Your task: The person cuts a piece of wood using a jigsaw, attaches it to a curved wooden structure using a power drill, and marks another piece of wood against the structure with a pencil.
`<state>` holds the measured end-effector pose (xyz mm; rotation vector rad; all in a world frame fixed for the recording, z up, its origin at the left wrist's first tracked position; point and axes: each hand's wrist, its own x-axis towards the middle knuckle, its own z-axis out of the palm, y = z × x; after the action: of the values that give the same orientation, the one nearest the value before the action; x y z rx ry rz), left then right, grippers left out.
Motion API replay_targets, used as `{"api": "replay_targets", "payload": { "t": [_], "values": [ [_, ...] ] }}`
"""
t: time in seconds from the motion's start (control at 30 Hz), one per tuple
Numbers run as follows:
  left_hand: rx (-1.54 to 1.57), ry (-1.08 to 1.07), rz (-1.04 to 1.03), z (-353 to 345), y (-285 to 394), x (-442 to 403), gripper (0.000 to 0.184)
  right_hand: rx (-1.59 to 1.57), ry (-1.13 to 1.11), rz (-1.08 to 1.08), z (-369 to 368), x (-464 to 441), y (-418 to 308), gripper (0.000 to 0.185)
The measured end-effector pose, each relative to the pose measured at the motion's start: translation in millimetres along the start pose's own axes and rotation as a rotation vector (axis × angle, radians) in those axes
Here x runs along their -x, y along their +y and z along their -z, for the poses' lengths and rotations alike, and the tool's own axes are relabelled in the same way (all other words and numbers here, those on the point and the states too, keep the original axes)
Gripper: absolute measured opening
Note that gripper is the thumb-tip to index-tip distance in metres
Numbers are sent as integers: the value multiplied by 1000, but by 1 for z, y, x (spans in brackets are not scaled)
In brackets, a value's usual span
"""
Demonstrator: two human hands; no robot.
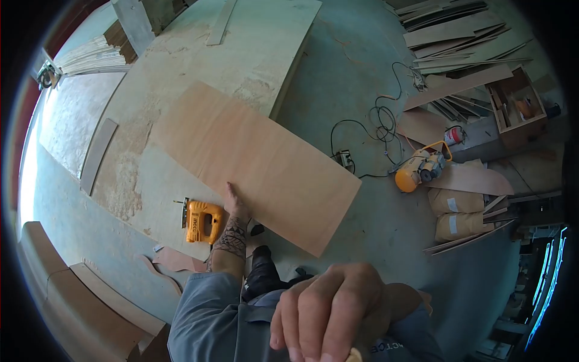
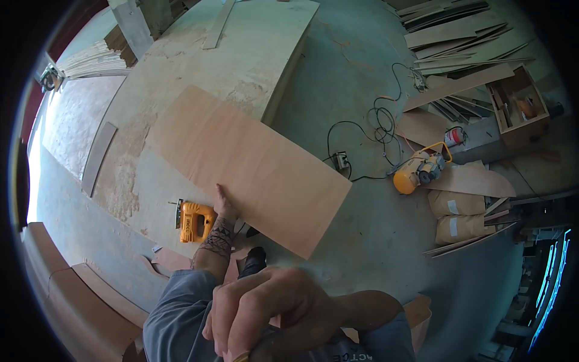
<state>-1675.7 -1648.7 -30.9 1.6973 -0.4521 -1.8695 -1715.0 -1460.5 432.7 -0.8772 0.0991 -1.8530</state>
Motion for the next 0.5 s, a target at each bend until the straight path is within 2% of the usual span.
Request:
{"api": "replay_targets", "payload": {
  "t": [0.07, 0.1, 0.2, 0.23, 0.3, 0.37, 0.43, 0.47, 0.5],
  "values": [
    [33, 244, 160, -10, -13, -32, 92, 144, 43, -68, 27, -6, -19, 28],
    [19, 241, 187, -14, -26, -48, 92, 198, 66, -95, 38, -5, -27, 30],
    [172, 175, 187, 0, -53, -123, 95, 225, 124, -136, 70, 2, -28, 18],
    [209, 142, 179, 2, -63, -142, 95, 319, 108, -214, 90, 7, -34, 21],
    [270, 55, 125, 7, -79, -177, 94, 585, 288, -417, 131, 34, -37, 26],
    [303, -68, 87, 14, -92, -199, 94, 1038, 443, -599, 214, 88, -14, 33],
    [329, -87, 138, 10, -72, -154, 93, 1394, 689, -904, 307, 169, 17, 49],
    [292, -106, 85, 18, -84, -162, 93, 1596, 700, -1088, 363, 235, 28, 63],
    [205, -53, 57, 22, -87, -158, 89, 1545, 853, -1364, 397, 268, 32, 73]
  ]
}}
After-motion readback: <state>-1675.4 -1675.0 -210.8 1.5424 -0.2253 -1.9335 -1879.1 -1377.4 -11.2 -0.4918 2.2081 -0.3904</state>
